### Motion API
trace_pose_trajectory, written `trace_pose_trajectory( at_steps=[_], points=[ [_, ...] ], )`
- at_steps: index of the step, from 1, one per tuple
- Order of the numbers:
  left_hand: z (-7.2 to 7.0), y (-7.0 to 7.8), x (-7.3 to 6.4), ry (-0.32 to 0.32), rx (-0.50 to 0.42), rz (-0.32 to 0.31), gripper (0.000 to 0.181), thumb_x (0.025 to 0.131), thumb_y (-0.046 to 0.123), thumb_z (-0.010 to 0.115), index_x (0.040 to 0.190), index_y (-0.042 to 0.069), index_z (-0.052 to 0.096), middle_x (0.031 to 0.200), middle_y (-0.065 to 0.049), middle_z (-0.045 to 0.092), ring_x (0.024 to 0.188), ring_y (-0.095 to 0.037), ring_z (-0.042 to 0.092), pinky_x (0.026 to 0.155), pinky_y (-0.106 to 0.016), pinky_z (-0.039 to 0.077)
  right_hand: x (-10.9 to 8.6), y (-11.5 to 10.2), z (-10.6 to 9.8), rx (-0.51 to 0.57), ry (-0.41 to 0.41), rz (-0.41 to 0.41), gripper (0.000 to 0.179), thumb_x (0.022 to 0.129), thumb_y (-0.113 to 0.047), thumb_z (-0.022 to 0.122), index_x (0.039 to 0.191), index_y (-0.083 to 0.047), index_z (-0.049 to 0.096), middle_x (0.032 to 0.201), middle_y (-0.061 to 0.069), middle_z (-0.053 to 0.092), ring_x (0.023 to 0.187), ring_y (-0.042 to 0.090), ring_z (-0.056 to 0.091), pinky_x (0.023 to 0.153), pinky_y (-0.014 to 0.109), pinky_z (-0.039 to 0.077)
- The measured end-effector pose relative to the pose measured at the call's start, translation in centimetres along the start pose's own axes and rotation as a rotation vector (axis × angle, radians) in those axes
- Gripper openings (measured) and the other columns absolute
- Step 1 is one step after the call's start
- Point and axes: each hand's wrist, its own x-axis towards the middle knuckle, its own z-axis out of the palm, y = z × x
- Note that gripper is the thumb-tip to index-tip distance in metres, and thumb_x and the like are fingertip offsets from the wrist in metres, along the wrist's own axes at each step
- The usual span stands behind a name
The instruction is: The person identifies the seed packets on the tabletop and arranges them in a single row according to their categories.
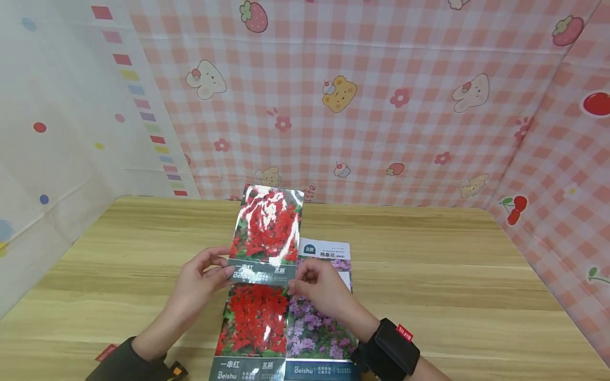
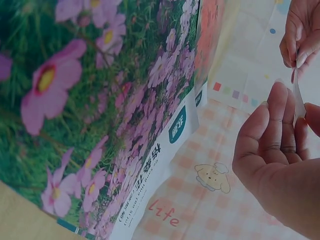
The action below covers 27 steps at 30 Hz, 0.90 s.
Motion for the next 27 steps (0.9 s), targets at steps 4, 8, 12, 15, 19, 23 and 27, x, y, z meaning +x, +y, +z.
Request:
trace_pose_trajectory(
  at_steps=[4,8,12,15,19,23,27],
  points=[
    [-0.5,0.0,-0.2,-0.004,-0.027,-0.002,0.035,0.086,-0.012,0.053,0.119,-0.002,0.050,0.094,-0.015,0.045,0.080,-0.017,0.060,0.071,-0.029,0.053,-0.2,0.0,0.1,0.019,-0.042,0.003,0.008,0.086,-0.003,0.060,0.083,0.003,0.056,0.078,0.013,0.062,0.075,0.034,0.062,0.073,0.042,0.052],
    [-1.1,0.1,-0.4,0.007,-0.023,-0.008,0.034,0.086,-0.012,0.052,0.118,-0.002,0.051,0.095,-0.015,0.046,0.081,-0.016,0.060,0.073,-0.032,0.053,-0.2,0.1,0.2,-0.009,-0.064,0.011,0.004,0.086,0.000,0.058,0.086,0.004,0.058,0.078,0.011,0.061,0.076,0.036,0.061,0.072,0.043,0.051],
    [-2.0,0.2,-0.4,0.014,-0.017,-0.017,0.033,0.087,-0.010,0.052,0.119,-0.003,0.050,0.098,-0.016,0.045,0.082,-0.014,0.060,0.076,-0.034,0.052,-0.1,0.3,0.3,-0.057,-0.055,-0.011,0.004,0.086,-0.001,0.058,0.085,0.002,0.059,0.076,0.008,0.061,0.073,0.033,0.061,0.068,0.041,0.051],
    [-3.0,0.2,-0.4,0.018,-0.003,-0.027,0.033,0.088,-0.009,0.052,0.120,-0.004,0.048,0.099,-0.015,0.044,0.082,-0.011,0.060,0.077,-0.032,0.052,-0.1,0.4,0.2,-0.081,-0.052,-0.018,0.004,0.087,-0.003,0.057,0.085,0.001,0.059,0.076,0.007,0.061,0.072,0.030,0.061,0.067,0.040,0.051],
    [-4.5,0.1,-0.3,0.017,0.010,-0.034,0.034,0.089,-0.009,0.050,0.122,-0.007,0.045,0.100,-0.015,0.043,0.080,-0.007,0.059,0.077,-0.030,0.052,-0.1,0.6,0.1,-0.089,-0.051,-0.017,0.007,0.088,-0.003,0.056,0.086,0.002,0.059,0.077,0.008,0.061,0.072,0.027,0.061,0.067,0.040,0.051],
    [-6.3,-0.1,-0.4,0.023,0.044,-0.037,0.035,0.089,-0.009,0.049,0.124,-0.009,0.042,0.102,-0.015,0.042,0.079,-0.005,0.058,0.077,-0.028,0.052,-0.3,0.4,0.2,-0.089,-0.062,-0.030,0.010,0.089,-0.005,0.056,0.088,0.005,0.059,0.078,0.010,0.061,0.073,0.030,0.061,0.067,0.040,0.051],
    [-8.3,-0.5,-0.5,0.043,0.106,-0.047,0.037,0.090,-0.006,0.049,0.126,-0.010,0.040,0.104,-0.013,0.042,0.079,-0.004,0.056,0.075,-0.025,0.052,-0.3,0.2,0.5,-0.105,-0.067,-0.037,0.010,0.088,-0.006,0.057,0.089,0.004,0.060,0.079,0.009,0.061,0.073,0.032,0.060,0.067,0.040,0.051]
  ],
)
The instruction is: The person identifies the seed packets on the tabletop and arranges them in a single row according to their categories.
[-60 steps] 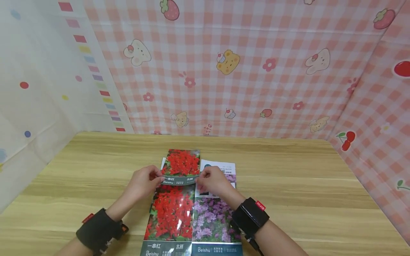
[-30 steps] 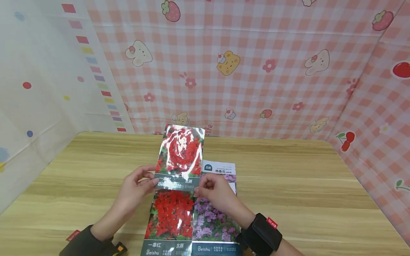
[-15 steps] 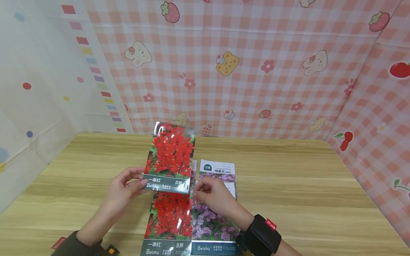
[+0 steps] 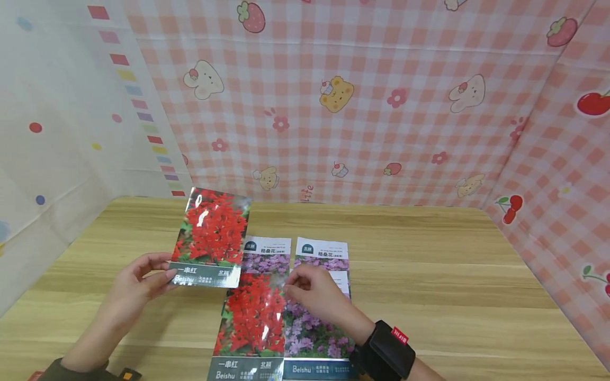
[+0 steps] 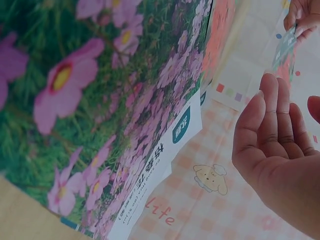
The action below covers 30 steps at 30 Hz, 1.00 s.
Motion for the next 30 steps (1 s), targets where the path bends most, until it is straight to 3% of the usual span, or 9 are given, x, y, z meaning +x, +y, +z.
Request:
trace_pose_trajectory(
  at_steps=[10,13,16,20,23,28,30],
  points=[
    [-5.7,-2.8,0.7,0.046,0.051,-0.018,0.041,0.089,-0.004,0.052,0.126,-0.015,0.037,0.096,-0.003,0.049,0.079,-0.003,0.057,0.074,-0.023,0.052,0.0,0.1,0.7,-0.054,-0.002,-0.004,0.008,0.087,-0.006,0.058,0.089,0.001,0.061,0.078,0.004,0.061,0.072,0.028,0.060,0.065,0.031,0.050],
    [-7.3,-4.0,0.9,0.054,0.011,-0.039,0.040,0.088,-0.005,0.052,0.124,-0.016,0.038,0.092,0.001,0.052,0.077,-0.003,0.058,0.073,-0.023,0.052,-0.1,0.1,0.9,-0.068,-0.006,-0.009,0.007,0.086,-0.005,0.058,0.089,0.001,0.061,0.078,0.005,0.061,0.071,0.027,0.059,0.063,0.027,0.049],
    [-8.8,-4.9,1.1,0.050,-0.071,-0.073,0.026,0.088,-0.006,0.053,0.114,-0.005,0.052,0.088,0.004,0.056,0.076,-0.004,0.059,0.072,-0.023,0.052,-0.2,0.1,1.1,-0.091,-0.015,-0.017,0.007,0.086,-0.007,0.059,0.089,-0.001,0.062,0.079,0.004,0.061,0.070,0.023,0.059,0.062,0.026,0.049],
    [-10.1,-5.4,1.3,0.053,-0.084,-0.095,0.023,0.088,-0.007,0.052,0.111,-0.004,0.053,0.082,0.009,0.059,0.074,-0.003,0.060,0.070,-0.023,0.052,-0.3,0.0,1.5,-0.124,-0.048,-0.050,0.008,0.087,-0.009,0.059,0.091,-0.003,0.062,0.082,0.003,0.063,0.073,0.014,0.058,0.066,0.025,0.049],
    [-10.8,-5.6,1.4,0.059,-0.019,-0.100,0.030,0.089,-0.007,0.051,0.117,-0.015,0.045,0.080,0.011,0.058,0.072,-0.002,0.059,0.069,-0.023,0.053,-0.3,-0.1,1.8,-0.148,-0.090,-0.098,0.011,0.089,-0.011,0.059,0.095,-0.003,0.062,0.085,0.005,0.064,0.076,0.009,0.058,0.069,0.025,0.048],
    [-11.9,-6.1,1.7,0.046,-0.015,-0.129,0.025,0.088,-0.009,0.051,0.112,-0.014,0.050,0.079,0.010,0.058,0.070,-0.003,0.060,0.068,-0.023,0.053,0.0,-0.2,2.6,-0.207,-0.149,-0.206,0.014,0.090,-0.012,0.057,0.098,-0.001,0.062,0.087,0.003,0.064,0.078,0.006,0.058,0.068,0.022,0.049],
    [-12.3,-6.1,1.9,0.044,0.001,-0.164,0.019,0.088,-0.008,0.052,0.105,-0.002,0.058,0.078,0.010,0.057,0.070,-0.002,0.060,0.068,-0.023,0.053,0.1,-0.3,2.9,-0.237,-0.170,-0.228,0.015,0.090,-0.012,0.057,0.099,-0.002,0.062,0.088,0.001,0.064,0.079,0.005,0.058,0.069,0.022,0.049]
  ],
)
